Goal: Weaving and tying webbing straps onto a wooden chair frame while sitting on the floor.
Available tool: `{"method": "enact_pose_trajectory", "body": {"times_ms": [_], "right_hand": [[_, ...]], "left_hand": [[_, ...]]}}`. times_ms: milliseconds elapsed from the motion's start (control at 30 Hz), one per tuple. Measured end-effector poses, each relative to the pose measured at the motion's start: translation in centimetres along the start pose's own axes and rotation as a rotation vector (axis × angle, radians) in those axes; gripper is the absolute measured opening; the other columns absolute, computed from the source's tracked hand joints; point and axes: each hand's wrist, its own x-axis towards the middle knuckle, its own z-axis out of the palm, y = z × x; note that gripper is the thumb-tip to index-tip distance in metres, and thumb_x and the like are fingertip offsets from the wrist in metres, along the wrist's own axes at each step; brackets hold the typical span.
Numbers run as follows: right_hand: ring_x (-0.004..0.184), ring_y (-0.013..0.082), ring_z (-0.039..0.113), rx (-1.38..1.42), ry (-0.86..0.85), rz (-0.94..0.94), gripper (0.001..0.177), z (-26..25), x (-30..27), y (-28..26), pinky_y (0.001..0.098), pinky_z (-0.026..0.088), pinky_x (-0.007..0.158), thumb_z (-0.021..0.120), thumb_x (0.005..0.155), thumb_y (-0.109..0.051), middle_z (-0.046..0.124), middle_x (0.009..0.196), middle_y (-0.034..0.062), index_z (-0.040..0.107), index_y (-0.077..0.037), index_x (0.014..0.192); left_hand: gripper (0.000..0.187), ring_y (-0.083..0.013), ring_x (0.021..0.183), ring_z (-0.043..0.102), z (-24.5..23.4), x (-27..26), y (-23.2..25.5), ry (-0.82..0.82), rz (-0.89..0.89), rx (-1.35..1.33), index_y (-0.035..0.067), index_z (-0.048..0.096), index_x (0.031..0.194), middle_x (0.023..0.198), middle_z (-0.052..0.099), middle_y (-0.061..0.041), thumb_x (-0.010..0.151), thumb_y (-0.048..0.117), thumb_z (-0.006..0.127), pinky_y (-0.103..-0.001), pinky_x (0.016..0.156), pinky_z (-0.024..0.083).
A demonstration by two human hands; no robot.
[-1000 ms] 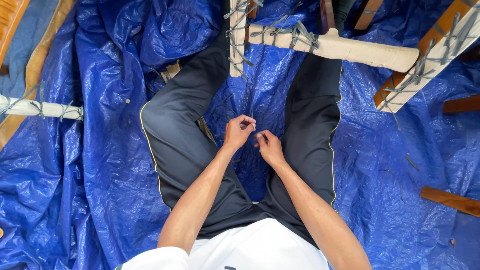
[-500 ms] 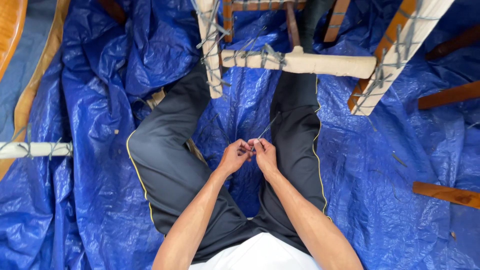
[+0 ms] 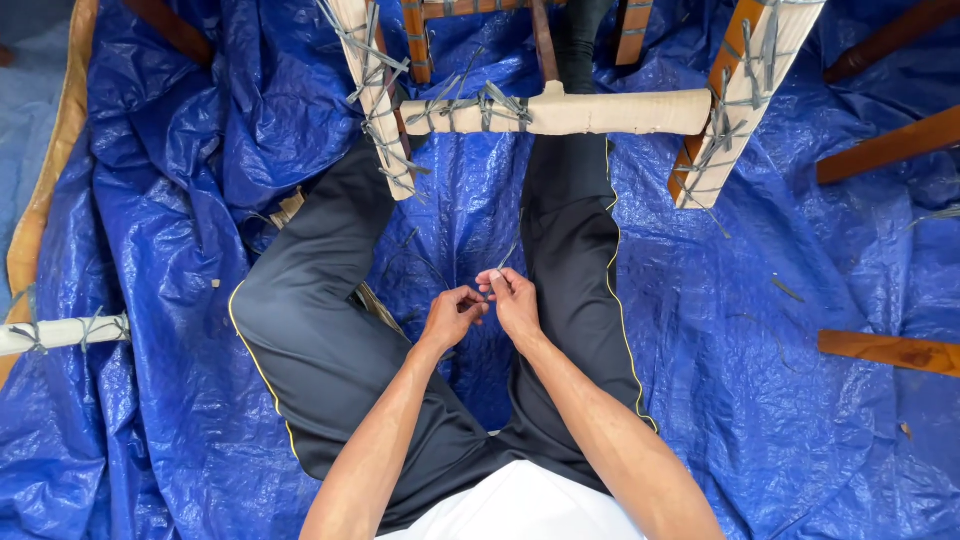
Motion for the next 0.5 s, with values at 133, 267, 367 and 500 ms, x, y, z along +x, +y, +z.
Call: {"method": "enact_pose_trajectory", "body": {"times_ms": [133, 267, 367, 500], "right_hand": [[0.087, 0.0108, 0.069, 0.008, -0.001, -0.010, 0.025, -0.08, -0.11, -0.30, 0.0269, 0.054, 0.075, 0.054, 0.104, -0.018, 0.076, 0.098, 0.0046, 0.074, -0.002, 0.101], [0.086, 0.0104, 0.069, 0.012, -0.009, -0.020, 0.026, -0.14, 0.02, 0.07, 0.0265, 0.054, 0.075, 0.054, 0.105, -0.018, 0.077, 0.099, 0.0046, 0.074, -0.002, 0.102], [0.085, 0.0101, 0.068, 0.015, -0.006, -0.015, 0.026, -0.09, 0.10, 0.23, 0.0262, 0.053, 0.074, 0.054, 0.105, -0.018, 0.077, 0.098, 0.0045, 0.074, -0.002, 0.101], [0.084, 0.0097, 0.069, 0.009, -0.003, -0.010, 0.025, -0.07, 0.07, 0.16, 0.0257, 0.053, 0.073, 0.055, 0.105, -0.018, 0.077, 0.096, 0.0042, 0.074, -0.002, 0.100]], "left_hand": [[0.011, -0.0129, 0.067, 0.072, 0.04, -0.09, -0.04, -0.001, -0.012, 0.015, 0.001, 0.073, 0.095, 0.079, 0.076, -0.006, 0.089, 0.010, 0.075, -0.029, 0.062, 0.056], [0.011, -0.0125, 0.066, 0.071, 0.12, -0.17, -0.13, -0.003, -0.025, 0.027, 0.001, 0.073, 0.094, 0.078, 0.076, -0.006, 0.089, 0.011, 0.076, -0.030, 0.062, 0.055], [0.012, -0.0121, 0.066, 0.071, 0.15, -0.24, -0.01, -0.006, -0.034, 0.023, 0.001, 0.073, 0.094, 0.078, 0.075, -0.006, 0.089, 0.011, 0.076, -0.030, 0.062, 0.055], [0.012, -0.0118, 0.067, 0.071, 0.20, -0.41, 0.21, -0.011, -0.057, 0.016, 0.001, 0.073, 0.095, 0.078, 0.075, -0.006, 0.089, 0.012, 0.076, -0.029, 0.063, 0.055]]}}
